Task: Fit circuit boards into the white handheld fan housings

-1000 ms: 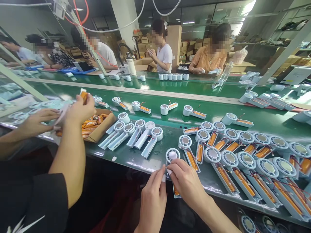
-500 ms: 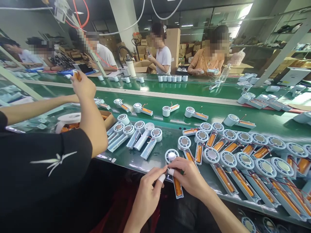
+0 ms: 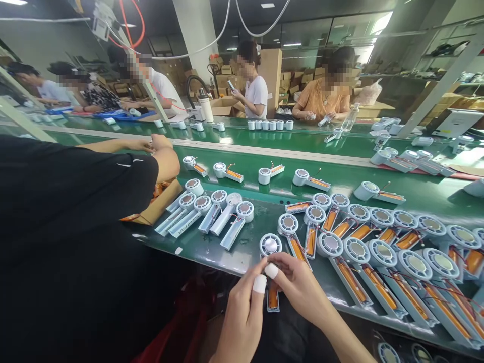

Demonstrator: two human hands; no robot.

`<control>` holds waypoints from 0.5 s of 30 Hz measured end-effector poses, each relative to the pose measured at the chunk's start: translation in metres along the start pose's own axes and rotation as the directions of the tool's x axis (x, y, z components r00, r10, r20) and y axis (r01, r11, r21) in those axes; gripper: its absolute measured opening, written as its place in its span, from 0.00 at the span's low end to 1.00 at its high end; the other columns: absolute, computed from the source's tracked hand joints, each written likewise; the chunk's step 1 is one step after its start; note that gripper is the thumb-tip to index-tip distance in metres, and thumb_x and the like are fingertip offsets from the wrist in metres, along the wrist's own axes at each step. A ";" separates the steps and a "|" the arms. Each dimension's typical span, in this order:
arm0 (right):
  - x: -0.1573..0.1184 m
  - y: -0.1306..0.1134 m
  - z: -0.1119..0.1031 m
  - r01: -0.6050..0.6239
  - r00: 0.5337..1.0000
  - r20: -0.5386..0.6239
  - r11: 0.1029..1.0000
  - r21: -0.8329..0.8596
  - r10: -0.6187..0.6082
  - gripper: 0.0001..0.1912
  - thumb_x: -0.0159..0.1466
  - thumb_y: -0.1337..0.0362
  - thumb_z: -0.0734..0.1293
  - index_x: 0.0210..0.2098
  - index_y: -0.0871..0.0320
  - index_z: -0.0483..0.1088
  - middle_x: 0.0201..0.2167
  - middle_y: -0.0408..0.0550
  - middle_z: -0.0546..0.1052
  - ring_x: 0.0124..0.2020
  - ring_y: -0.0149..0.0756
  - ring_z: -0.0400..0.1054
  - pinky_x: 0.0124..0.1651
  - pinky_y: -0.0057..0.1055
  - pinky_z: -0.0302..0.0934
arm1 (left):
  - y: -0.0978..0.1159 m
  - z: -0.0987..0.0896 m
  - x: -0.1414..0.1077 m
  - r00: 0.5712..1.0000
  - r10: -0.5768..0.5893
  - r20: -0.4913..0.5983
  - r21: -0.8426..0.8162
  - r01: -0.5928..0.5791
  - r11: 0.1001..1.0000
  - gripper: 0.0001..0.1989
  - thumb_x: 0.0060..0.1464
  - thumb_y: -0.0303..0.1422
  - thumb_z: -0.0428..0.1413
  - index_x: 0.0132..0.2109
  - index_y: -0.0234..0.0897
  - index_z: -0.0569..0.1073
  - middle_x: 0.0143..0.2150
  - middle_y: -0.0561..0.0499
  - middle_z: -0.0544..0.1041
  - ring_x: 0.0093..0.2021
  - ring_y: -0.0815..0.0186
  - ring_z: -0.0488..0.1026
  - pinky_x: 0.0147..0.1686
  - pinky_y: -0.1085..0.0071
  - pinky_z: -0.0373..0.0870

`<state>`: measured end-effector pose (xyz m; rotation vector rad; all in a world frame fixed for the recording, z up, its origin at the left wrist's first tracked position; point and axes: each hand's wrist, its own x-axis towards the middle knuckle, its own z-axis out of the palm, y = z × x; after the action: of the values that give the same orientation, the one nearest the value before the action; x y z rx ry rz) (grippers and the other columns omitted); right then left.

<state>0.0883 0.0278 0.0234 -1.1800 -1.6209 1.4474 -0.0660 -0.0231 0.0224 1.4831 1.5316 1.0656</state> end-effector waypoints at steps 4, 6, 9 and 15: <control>0.002 0.007 -0.002 -0.079 0.997 0.037 0.976 0.200 0.073 0.15 0.65 0.55 0.69 0.44 0.59 0.72 0.27 0.42 0.74 0.27 0.32 0.68 0.32 0.28 0.64 | -0.007 0.004 -0.002 0.978 -0.176 -0.111 -0.089 0.166 0.982 0.25 0.66 0.48 0.46 0.56 0.39 0.76 0.56 0.40 0.80 0.56 0.52 0.77 0.53 0.58 0.76; 0.005 0.010 -0.002 -0.108 0.994 0.034 0.953 0.283 0.103 0.14 0.65 0.54 0.69 0.41 0.59 0.71 0.22 0.38 0.69 0.23 0.29 0.63 0.28 0.26 0.61 | -0.012 0.006 0.004 0.959 -0.223 -0.173 -0.115 0.205 0.972 0.25 0.61 0.51 0.52 0.51 0.35 0.77 0.50 0.38 0.81 0.49 0.51 0.80 0.46 0.60 0.78; 0.008 0.011 -0.001 -0.118 0.992 0.097 0.883 0.454 0.082 0.16 0.64 0.51 0.70 0.34 0.59 0.69 0.21 0.36 0.67 0.18 0.24 0.57 0.23 0.23 0.55 | -0.016 0.009 0.014 0.966 -0.257 -0.031 -0.163 0.249 0.955 0.26 0.58 0.53 0.55 0.50 0.34 0.77 0.41 0.42 0.82 0.40 0.54 0.81 0.38 0.64 0.78; 0.005 0.012 -0.002 -0.133 0.983 0.183 0.780 0.611 0.025 0.20 0.64 0.47 0.68 0.31 0.58 0.65 0.20 0.35 0.63 0.14 0.21 0.51 0.17 0.21 0.46 | -0.015 0.011 0.024 0.921 -0.181 0.345 -0.362 0.308 0.880 0.26 0.60 0.53 0.55 0.43 0.32 0.79 0.29 0.48 0.79 0.28 0.65 0.74 0.29 0.72 0.69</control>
<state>0.0909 0.0334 0.0114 -0.7551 -1.0413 1.9747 -0.0626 0.0023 0.0055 1.0647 1.1547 0.8915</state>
